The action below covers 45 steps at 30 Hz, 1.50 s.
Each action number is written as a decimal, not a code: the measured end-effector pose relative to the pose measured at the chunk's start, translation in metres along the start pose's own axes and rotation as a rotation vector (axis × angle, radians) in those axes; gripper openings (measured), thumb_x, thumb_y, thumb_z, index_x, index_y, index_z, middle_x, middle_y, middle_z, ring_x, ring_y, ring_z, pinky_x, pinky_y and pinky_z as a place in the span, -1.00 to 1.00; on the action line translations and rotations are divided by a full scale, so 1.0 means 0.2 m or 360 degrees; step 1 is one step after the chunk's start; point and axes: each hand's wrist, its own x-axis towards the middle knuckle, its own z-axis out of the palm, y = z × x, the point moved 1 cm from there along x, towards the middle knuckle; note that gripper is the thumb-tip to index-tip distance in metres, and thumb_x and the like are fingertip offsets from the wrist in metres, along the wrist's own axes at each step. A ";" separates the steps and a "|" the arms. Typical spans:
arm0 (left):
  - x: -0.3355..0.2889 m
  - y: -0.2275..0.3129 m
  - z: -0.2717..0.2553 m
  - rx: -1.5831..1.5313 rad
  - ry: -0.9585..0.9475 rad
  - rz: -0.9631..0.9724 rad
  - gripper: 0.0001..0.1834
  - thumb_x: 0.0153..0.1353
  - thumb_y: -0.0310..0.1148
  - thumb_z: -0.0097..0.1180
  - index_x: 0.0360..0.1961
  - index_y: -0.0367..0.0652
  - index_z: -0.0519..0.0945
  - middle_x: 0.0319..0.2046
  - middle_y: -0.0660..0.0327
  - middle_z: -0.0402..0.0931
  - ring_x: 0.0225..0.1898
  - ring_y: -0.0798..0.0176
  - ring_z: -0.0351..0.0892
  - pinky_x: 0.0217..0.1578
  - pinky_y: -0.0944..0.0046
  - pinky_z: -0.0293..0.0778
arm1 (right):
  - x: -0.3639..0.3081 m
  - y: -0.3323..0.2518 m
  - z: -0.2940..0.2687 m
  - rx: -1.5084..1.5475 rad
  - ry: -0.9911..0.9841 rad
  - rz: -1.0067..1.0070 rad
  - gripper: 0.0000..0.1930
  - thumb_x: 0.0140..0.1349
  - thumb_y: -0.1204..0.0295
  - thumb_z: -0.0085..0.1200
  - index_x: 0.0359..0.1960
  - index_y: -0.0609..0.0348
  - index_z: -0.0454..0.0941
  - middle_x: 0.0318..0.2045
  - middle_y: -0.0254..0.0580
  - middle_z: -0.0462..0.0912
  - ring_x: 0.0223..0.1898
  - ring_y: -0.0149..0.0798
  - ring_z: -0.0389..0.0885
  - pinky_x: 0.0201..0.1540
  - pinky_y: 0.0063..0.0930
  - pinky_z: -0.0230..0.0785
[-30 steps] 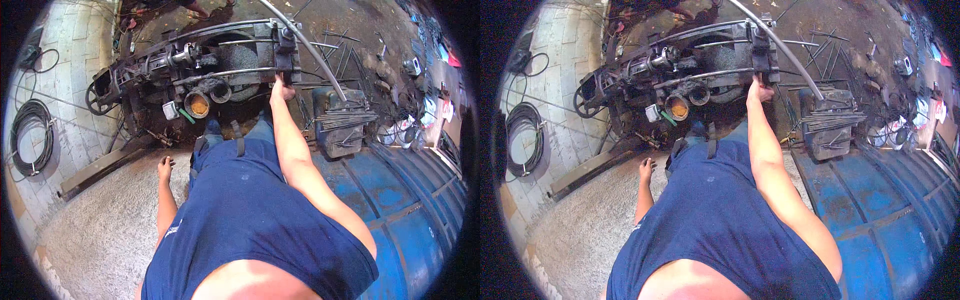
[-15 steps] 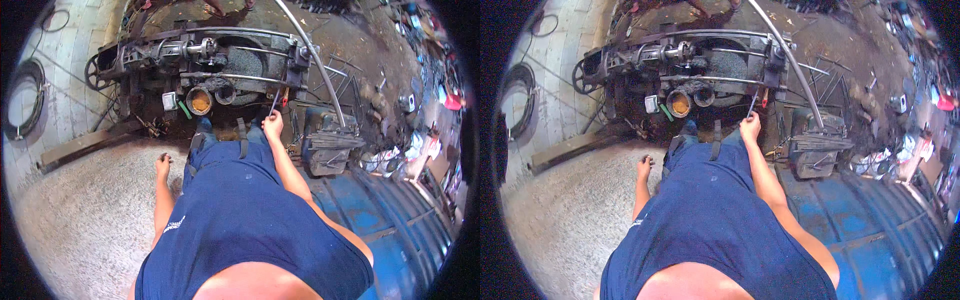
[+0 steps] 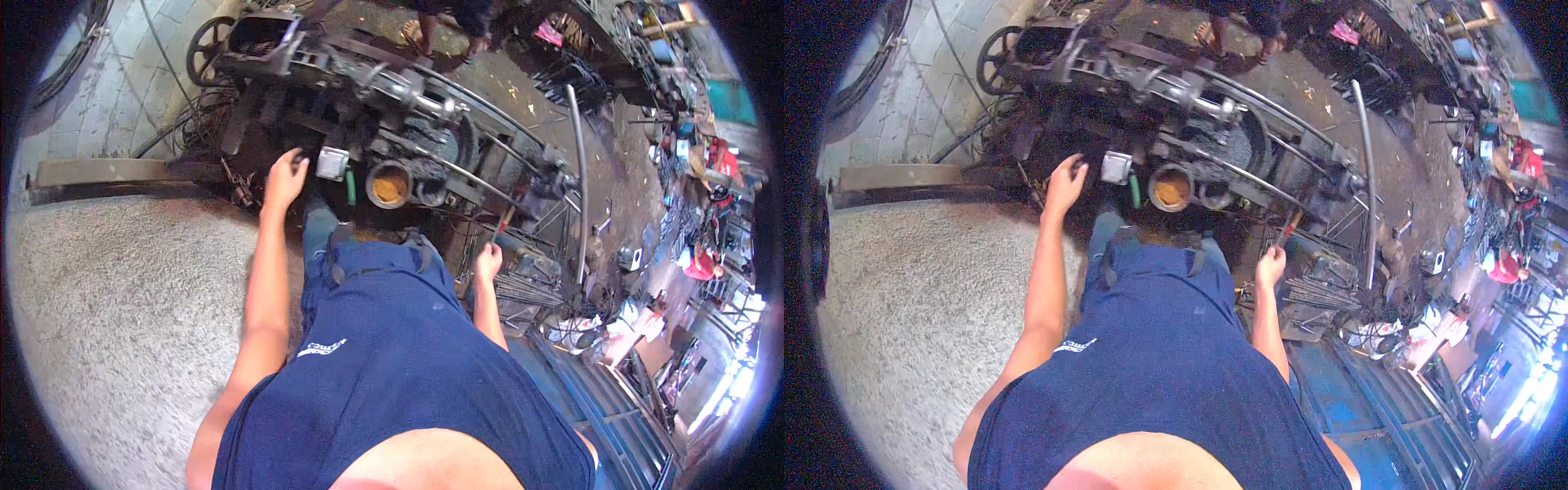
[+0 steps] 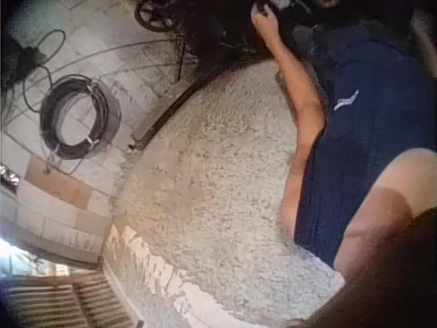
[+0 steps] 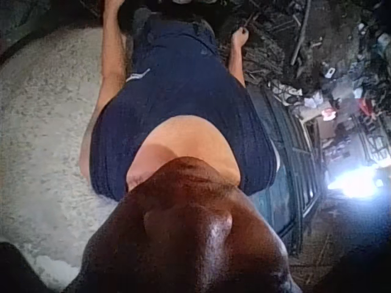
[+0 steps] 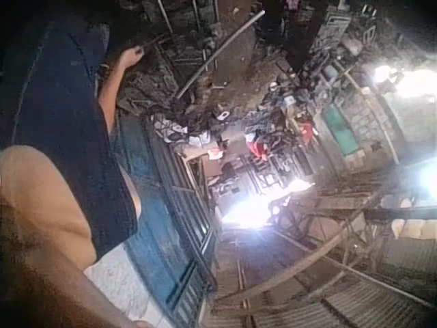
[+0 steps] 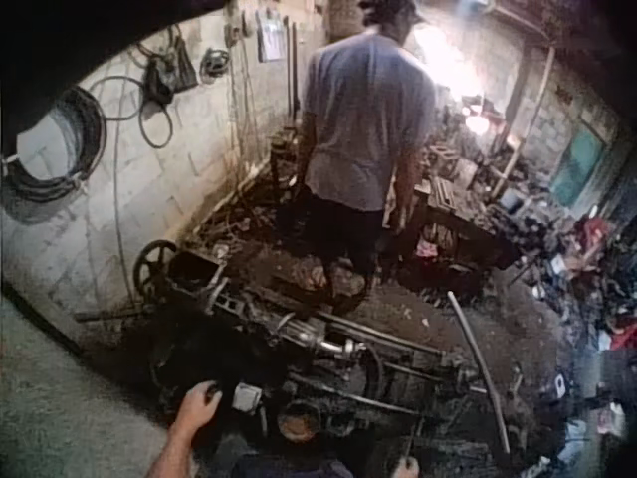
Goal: Operating a metal lathe to adjust and process a metal rod.
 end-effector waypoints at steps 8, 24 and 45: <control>0.54 -0.15 -0.36 -0.0158 -0.0141 0.0213 -0.62 0.19 -0.28 0.10 -0.01 -0.26 0.53 -0.14 -0.08 0.56 -0.10 0.00 0.58 -0.05 0.14 0.46 | -0.74 -0.70 0.28 0.0891 0.0171 0.0684 -0.86 0.27 0.31 -0.05 -0.19 0.01 0.38 -0.74 -0.44 0.20 -0.83 -0.46 0.15 -0.84 -0.54 -0.06; 1.72 -0.57 -1.16 0.0051 0.0319 0.0716 -0.60 0.18 -0.20 0.10 -0.02 -0.23 0.54 -0.10 -0.02 0.55 -0.04 -0.08 0.52 0.03 0.11 0.39 | -1.22 -2.50 1.58 0.0558 -0.1021 0.0020 -0.55 0.36 0.45 -0.23 0.30 -0.07 0.21 -0.66 -0.48 0.26 -0.76 -0.55 0.15 -0.76 -0.61 0.01; 1.94 -0.86 -1.11 -0.0337 0.0453 0.0056 -0.47 0.22 0.12 0.00 -0.14 -0.17 0.61 -0.27 -0.05 0.60 -0.20 -0.15 0.57 -0.20 -0.06 0.42 | -1.22 -2.67 1.81 0.0405 -0.1116 0.0103 -0.41 0.29 0.49 -0.16 0.37 0.00 0.04 -0.69 -0.43 0.25 -0.76 -0.45 0.24 -0.78 -0.53 0.04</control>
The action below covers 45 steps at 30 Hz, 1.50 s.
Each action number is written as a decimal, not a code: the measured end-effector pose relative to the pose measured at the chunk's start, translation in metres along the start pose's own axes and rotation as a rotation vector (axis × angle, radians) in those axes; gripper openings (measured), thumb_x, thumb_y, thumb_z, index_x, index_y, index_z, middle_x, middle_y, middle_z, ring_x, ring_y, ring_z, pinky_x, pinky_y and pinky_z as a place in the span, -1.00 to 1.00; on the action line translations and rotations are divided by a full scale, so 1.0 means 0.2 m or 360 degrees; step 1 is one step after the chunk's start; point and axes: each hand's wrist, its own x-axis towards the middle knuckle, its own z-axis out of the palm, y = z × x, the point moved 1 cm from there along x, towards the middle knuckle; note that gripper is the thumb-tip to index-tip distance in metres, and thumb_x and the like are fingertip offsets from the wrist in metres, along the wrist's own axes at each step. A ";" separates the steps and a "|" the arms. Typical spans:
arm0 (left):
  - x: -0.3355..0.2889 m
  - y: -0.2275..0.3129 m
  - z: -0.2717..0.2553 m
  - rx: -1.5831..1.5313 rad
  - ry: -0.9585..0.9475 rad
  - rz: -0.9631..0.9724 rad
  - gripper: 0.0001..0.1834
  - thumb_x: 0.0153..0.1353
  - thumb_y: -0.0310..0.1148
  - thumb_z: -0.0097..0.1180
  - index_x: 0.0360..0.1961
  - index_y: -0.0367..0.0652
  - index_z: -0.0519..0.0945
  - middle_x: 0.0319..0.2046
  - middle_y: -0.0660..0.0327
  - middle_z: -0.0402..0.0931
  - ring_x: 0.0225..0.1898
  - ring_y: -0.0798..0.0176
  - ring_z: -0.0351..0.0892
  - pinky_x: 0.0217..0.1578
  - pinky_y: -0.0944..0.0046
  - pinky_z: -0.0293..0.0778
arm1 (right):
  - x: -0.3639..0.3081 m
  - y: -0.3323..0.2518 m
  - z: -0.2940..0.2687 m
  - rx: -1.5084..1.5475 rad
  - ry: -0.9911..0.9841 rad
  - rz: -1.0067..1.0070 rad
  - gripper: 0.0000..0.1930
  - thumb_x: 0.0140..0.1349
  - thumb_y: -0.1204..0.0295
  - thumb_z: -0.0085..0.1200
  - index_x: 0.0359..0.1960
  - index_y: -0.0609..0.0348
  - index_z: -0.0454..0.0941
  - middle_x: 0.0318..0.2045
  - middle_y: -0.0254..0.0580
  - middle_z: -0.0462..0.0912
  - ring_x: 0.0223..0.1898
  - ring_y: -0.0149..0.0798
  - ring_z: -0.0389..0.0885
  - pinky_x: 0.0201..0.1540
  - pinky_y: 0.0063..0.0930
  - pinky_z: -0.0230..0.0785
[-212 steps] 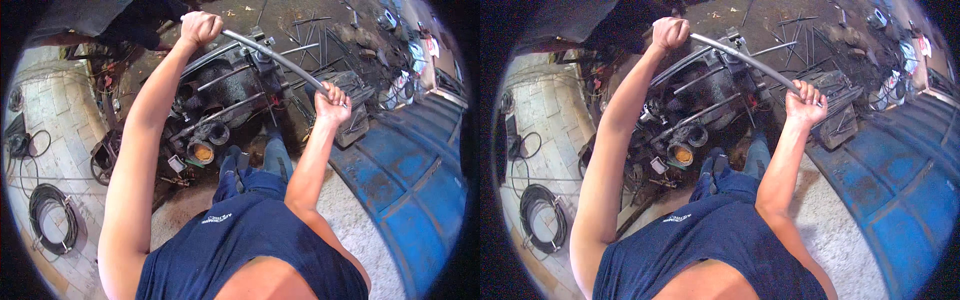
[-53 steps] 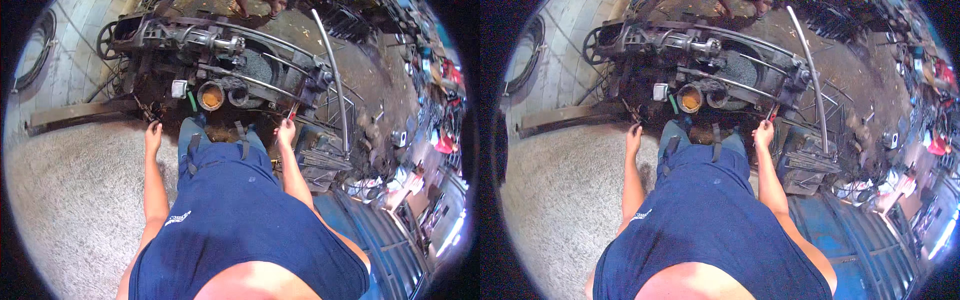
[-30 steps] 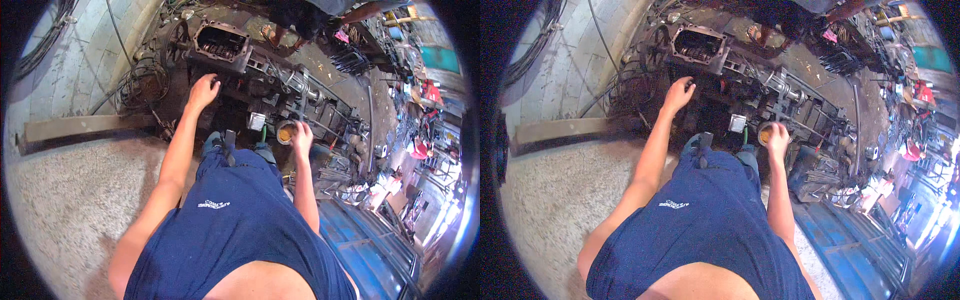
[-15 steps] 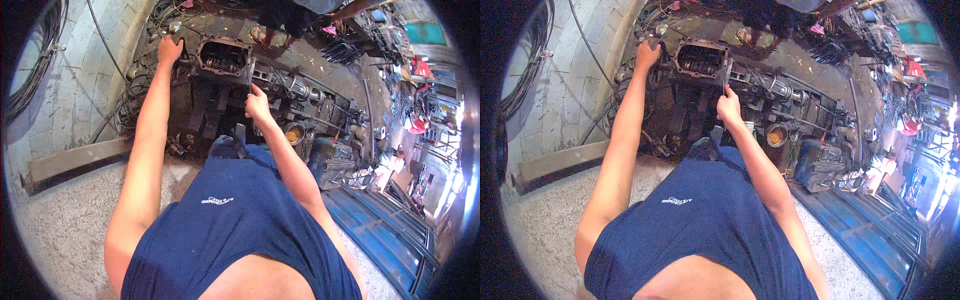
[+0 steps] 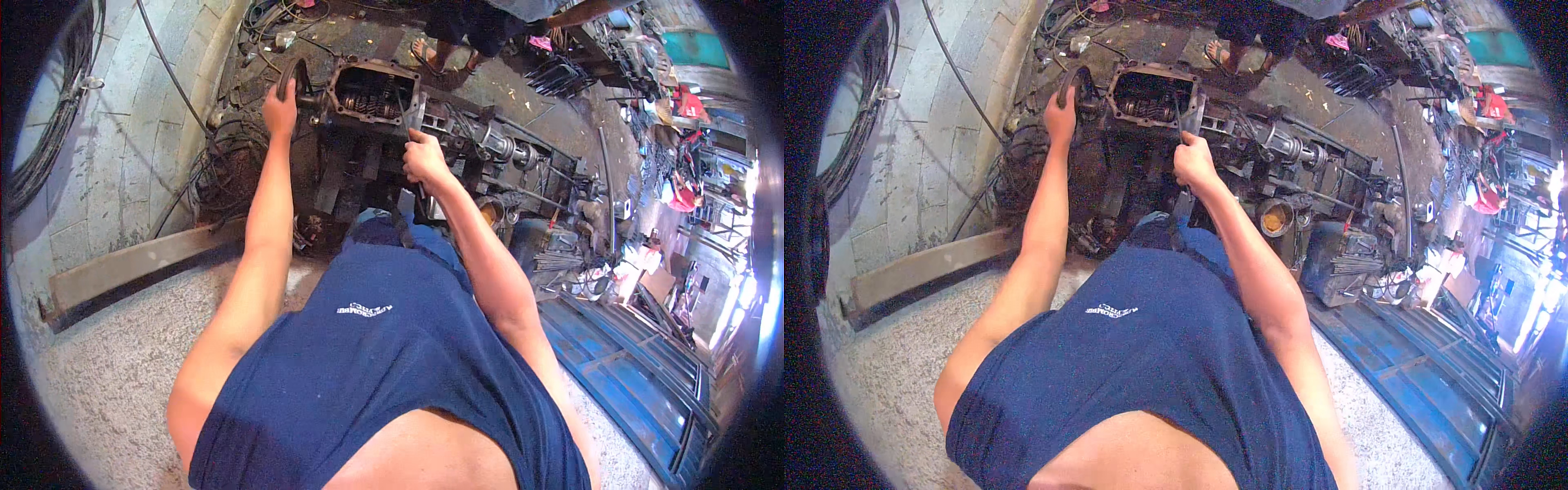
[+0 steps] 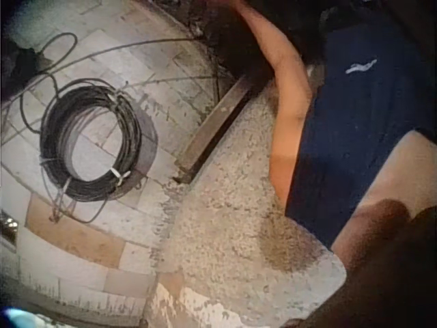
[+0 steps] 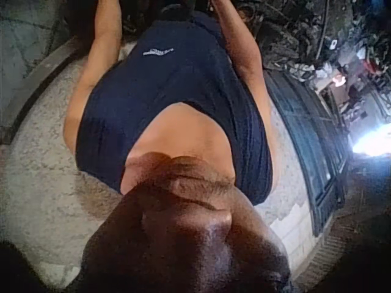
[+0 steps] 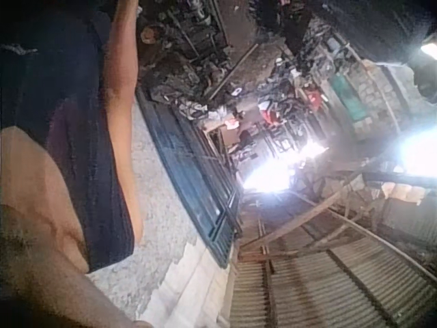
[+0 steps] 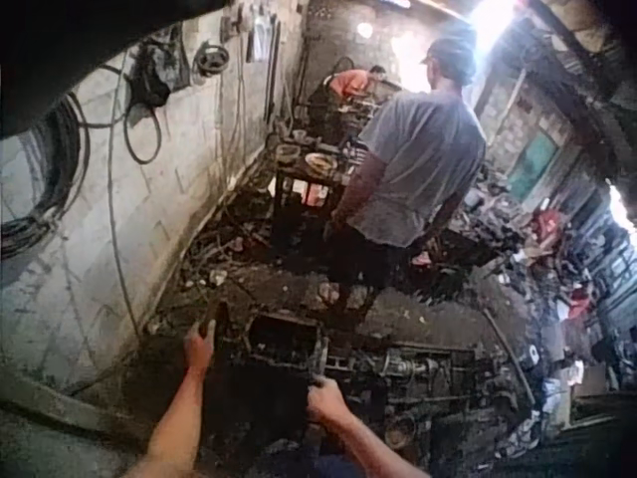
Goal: Operating a metal lathe to adjust and process a metal rod.
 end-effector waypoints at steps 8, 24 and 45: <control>0.02 0.00 -0.04 0.0035 0.0006 -0.0069 -0.44 0.25 0.13 -0.02 -0.16 -0.21 0.61 -0.38 -0.04 0.60 -0.30 -0.13 0.58 -0.27 -0.03 0.42 | -0.24 -0.07 0.00 0.0814 -0.0250 0.0266 -0.56 0.29 0.55 -0.30 0.22 0.00 0.19 -0.66 -0.47 0.17 -0.74 -0.55 0.09 -0.77 -0.60 -0.08; 0.08 0.07 0.02 0.0414 -0.0055 -0.0043 -0.33 0.25 0.18 -0.12 -0.23 -0.34 0.60 -0.37 -0.19 0.60 -0.25 -0.25 0.59 -0.23 -0.09 0.48 | -0.12 -0.12 0.22 0.2222 -0.0183 0.0637 -0.81 0.24 0.57 -0.33 -0.54 0.09 0.10 -0.72 -0.40 0.09 -0.76 -0.48 0.04 -0.81 -0.65 -0.04; 0.00 0.08 -0.02 0.0317 0.0197 -0.0065 -0.30 0.22 0.22 -0.07 -0.19 -0.33 0.62 -0.36 -0.18 0.60 -0.25 -0.22 0.60 -0.25 -0.11 0.47 | -0.04 -0.12 0.27 0.2588 -0.0194 0.0673 -0.82 0.15 0.56 -0.38 -0.62 0.12 0.10 -0.71 -0.35 0.08 -0.78 -0.43 0.01 -0.81 -0.59 -0.04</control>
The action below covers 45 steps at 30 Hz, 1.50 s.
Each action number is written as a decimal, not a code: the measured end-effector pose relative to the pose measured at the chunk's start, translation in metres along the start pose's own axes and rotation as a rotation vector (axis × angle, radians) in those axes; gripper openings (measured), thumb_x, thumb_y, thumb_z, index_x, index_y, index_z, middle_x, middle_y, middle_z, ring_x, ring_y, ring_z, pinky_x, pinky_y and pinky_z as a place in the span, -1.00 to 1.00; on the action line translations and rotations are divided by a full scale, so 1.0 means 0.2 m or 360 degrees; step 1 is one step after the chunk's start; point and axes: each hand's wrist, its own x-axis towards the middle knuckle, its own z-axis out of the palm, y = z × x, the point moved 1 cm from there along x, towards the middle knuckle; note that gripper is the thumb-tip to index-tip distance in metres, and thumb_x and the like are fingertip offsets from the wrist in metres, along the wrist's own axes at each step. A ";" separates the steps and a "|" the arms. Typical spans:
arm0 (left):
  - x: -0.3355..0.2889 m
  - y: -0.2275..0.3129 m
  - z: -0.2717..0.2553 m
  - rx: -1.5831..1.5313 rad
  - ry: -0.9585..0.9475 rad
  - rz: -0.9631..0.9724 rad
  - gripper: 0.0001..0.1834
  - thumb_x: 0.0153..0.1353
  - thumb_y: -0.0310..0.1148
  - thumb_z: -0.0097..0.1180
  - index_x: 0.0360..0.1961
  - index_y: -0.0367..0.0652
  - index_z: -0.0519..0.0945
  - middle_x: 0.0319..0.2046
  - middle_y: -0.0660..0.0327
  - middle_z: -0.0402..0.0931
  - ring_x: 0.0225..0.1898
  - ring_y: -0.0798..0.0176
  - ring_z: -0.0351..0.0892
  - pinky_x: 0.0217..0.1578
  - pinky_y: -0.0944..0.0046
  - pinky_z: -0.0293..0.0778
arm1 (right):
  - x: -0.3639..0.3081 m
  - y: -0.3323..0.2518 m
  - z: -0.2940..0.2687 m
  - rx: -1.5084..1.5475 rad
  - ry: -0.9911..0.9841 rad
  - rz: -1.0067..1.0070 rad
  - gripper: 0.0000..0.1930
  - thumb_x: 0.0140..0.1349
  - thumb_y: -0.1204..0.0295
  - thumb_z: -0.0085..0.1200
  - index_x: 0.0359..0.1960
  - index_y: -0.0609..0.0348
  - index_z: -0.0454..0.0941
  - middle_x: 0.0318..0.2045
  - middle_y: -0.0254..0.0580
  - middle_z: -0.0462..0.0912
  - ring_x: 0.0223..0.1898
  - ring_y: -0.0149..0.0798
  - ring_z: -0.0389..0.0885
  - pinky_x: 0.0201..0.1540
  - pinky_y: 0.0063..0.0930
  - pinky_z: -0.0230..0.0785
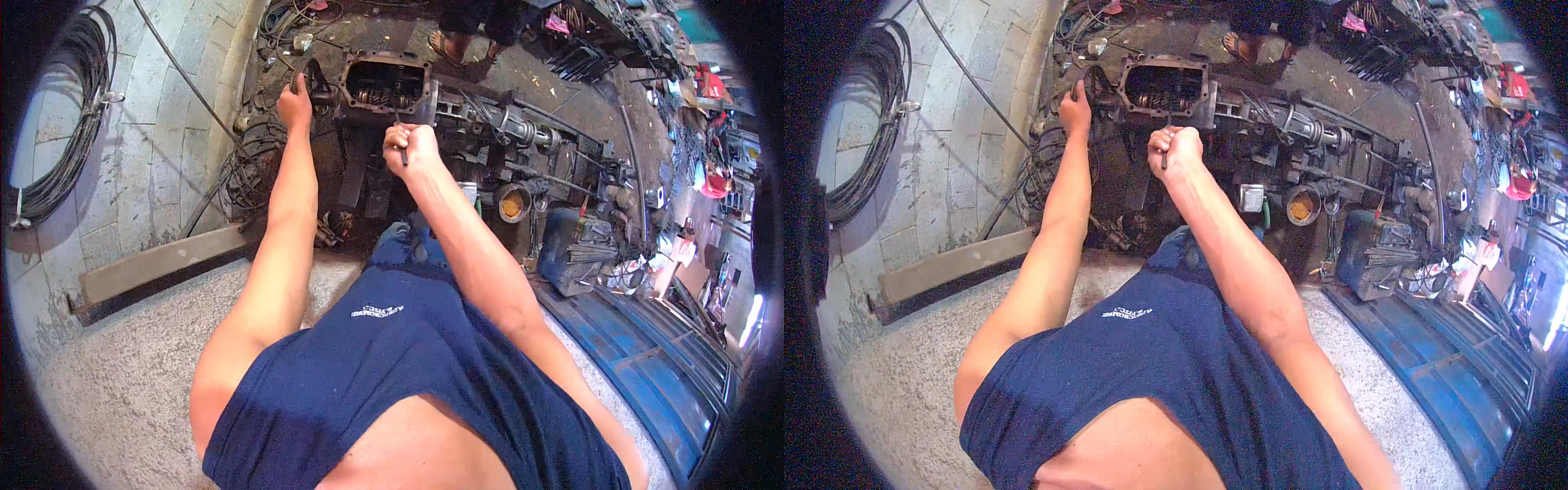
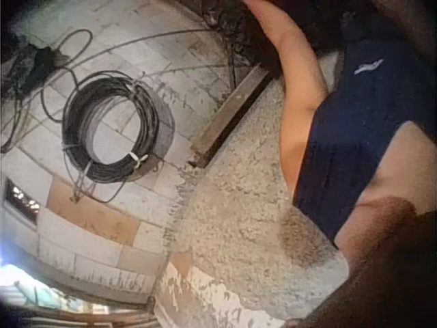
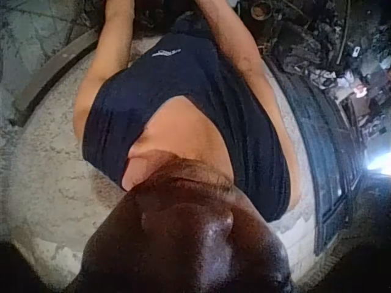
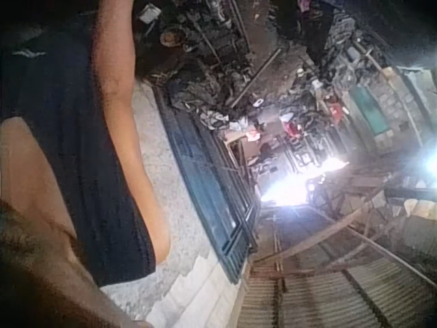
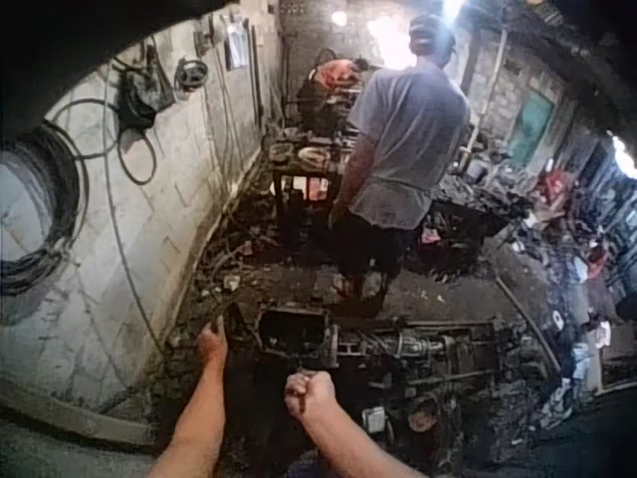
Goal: Operating a metal lathe to adjust and process a metal rod.
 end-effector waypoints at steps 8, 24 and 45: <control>0.32 0.07 0.17 0.0455 -0.0541 -0.0111 -0.27 0.20 0.23 -0.12 -0.17 -0.36 0.60 -0.18 -0.22 0.56 -0.05 -0.19 0.54 -0.07 -0.10 0.44 | -0.02 -0.02 -0.01 -0.0197 -0.0087 0.0203 -0.69 0.25 0.51 -0.29 -0.67 0.02 0.04 -0.75 -0.42 0.02 -0.80 -0.44 -0.05 -0.81 -0.57 -0.18; -1.45 0.16 0.20 -0.0473 -0.0836 0.0814 -0.74 0.14 -0.35 0.17 -0.20 -0.31 0.59 -0.27 -0.01 0.60 -0.21 -0.08 0.58 -0.13 0.09 0.46 | -1.19 -1.45 -1.76 -0.1426 0.1295 -0.1189 -0.76 0.20 0.23 -0.07 -0.42 0.07 0.58 -0.74 -0.45 0.32 -0.82 -0.51 0.15 -0.78 -0.56 -0.11; -2.67 0.40 0.90 0.0025 -0.1827 -0.1246 -0.39 0.23 -0.24 0.10 0.26 -0.20 0.24 -0.04 0.10 0.51 -0.10 0.16 0.57 -0.13 0.23 0.48 | -0.52 -3.24 -1.83 -0.2427 0.1503 -0.2413 -0.77 0.01 0.52 0.08 -0.25 0.27 0.54 -0.26 0.12 0.54 -0.16 0.14 0.52 -0.08 -0.06 0.35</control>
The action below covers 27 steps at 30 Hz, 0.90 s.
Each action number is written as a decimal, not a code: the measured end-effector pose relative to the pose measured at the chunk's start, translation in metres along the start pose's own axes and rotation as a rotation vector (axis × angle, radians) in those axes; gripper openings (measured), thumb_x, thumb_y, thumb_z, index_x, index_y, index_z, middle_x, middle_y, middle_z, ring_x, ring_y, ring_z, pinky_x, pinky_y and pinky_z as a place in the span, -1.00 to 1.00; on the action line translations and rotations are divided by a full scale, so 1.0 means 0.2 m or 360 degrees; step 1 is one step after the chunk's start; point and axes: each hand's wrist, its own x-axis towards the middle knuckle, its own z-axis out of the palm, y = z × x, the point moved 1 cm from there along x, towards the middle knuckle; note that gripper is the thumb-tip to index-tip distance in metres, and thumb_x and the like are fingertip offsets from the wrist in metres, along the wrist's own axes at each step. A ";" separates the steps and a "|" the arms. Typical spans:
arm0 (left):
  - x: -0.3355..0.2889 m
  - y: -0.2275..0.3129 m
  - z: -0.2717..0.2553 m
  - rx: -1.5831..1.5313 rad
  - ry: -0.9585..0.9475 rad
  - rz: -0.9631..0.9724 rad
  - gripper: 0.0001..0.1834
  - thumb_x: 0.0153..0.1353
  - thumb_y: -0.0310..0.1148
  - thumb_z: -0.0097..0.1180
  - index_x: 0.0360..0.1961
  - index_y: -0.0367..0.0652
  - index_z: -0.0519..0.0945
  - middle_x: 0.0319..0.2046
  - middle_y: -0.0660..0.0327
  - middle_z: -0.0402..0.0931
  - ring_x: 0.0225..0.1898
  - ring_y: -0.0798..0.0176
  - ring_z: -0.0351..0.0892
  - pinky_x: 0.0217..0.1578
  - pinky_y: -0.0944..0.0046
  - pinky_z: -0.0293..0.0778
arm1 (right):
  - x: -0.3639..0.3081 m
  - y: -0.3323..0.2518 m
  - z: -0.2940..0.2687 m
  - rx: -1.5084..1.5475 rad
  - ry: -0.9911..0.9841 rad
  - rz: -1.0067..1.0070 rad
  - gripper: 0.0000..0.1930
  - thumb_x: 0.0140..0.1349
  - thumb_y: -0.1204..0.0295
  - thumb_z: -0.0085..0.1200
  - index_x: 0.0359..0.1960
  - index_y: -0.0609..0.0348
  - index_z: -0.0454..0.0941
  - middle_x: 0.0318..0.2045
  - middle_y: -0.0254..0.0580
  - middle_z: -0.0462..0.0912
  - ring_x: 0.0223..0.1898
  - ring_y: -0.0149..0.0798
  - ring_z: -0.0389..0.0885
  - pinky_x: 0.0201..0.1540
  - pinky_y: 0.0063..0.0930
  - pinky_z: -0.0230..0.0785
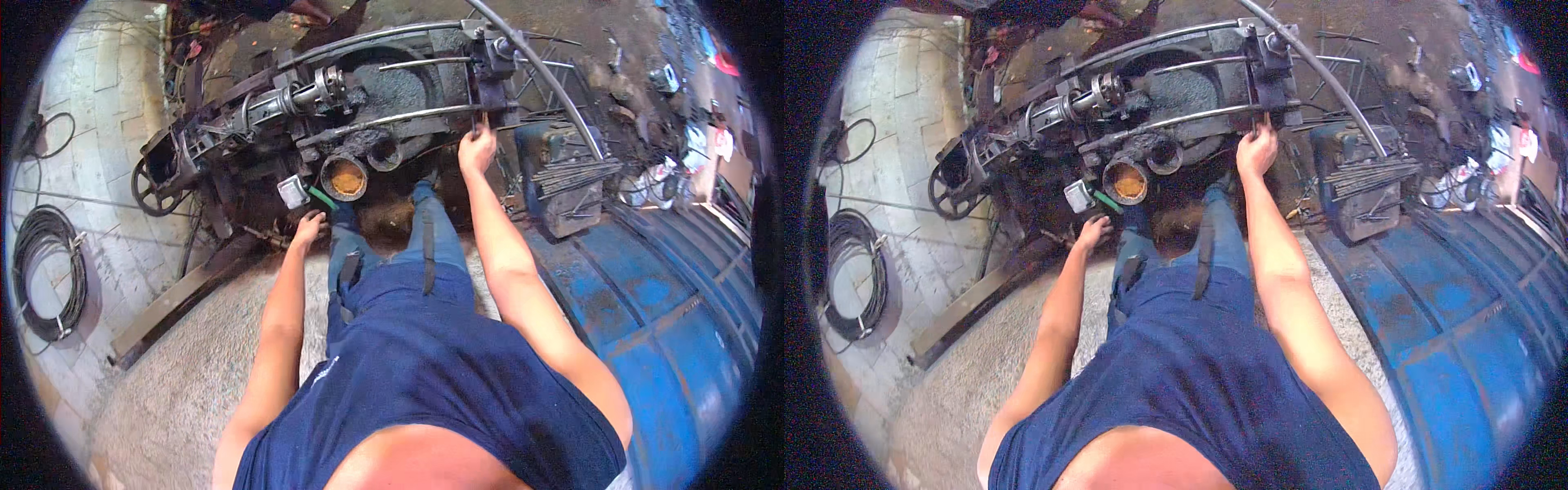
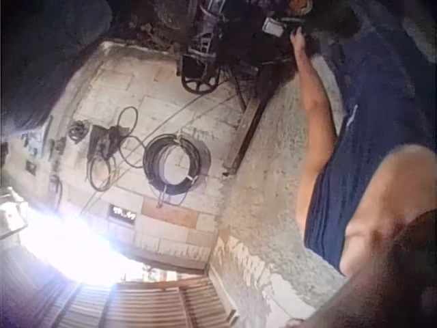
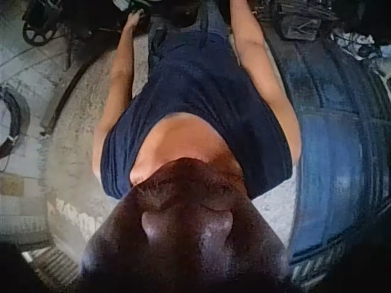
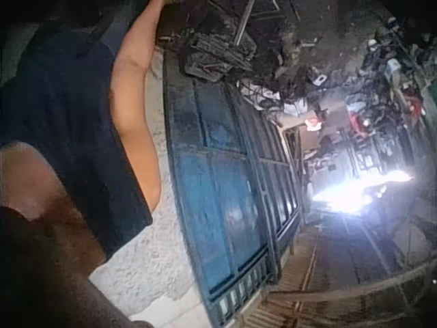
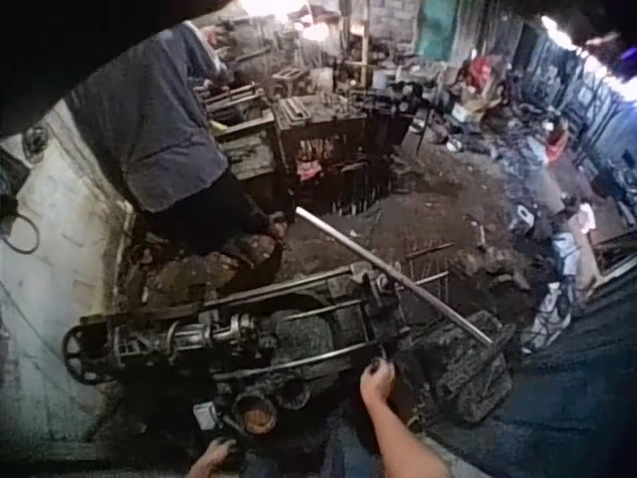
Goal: Operating a metal lathe to adjust and process a metal rod.
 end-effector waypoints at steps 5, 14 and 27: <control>0.12 -0.02 0.14 -0.0493 0.0225 -0.0079 -0.41 0.15 -0.25 0.07 0.22 -0.07 0.28 0.17 0.19 0.32 0.18 0.16 0.33 0.05 0.06 0.35 | 0.11 -0.08 0.04 0.0128 0.0117 -0.0090 -0.84 0.02 0.54 0.11 -0.31 0.24 0.58 -0.41 -0.04 0.56 -0.32 -0.03 0.55 -0.20 -0.22 0.40; 0.00 0.12 0.15 -0.1045 0.0349 0.0036 -0.38 0.15 0.28 -0.16 -0.09 -0.07 0.37 -0.51 0.26 0.42 -0.52 0.23 0.45 -0.45 0.19 0.42 | -0.06 0.15 -0.32 0.0559 -0.0260 0.0162 -0.82 0.11 0.53 0.13 -0.22 0.24 0.58 -0.42 -0.26 0.57 -0.45 -0.42 0.48 -0.37 -0.49 0.38; -0.71 1.05 0.00 -0.0761 0.0875 0.1650 -0.76 0.40 -0.34 -0.13 -0.02 -0.23 0.42 -0.62 0.40 0.18 -0.59 0.53 0.14 -0.58 0.47 0.12 | 1.08 -0.29 -0.22 0.2113 -0.0392 0.0230 -0.51 0.40 0.10 -0.27 -0.02 0.33 0.44 -0.08 -0.03 0.52 -0.03 -0.10 0.50 0.16 -0.28 0.20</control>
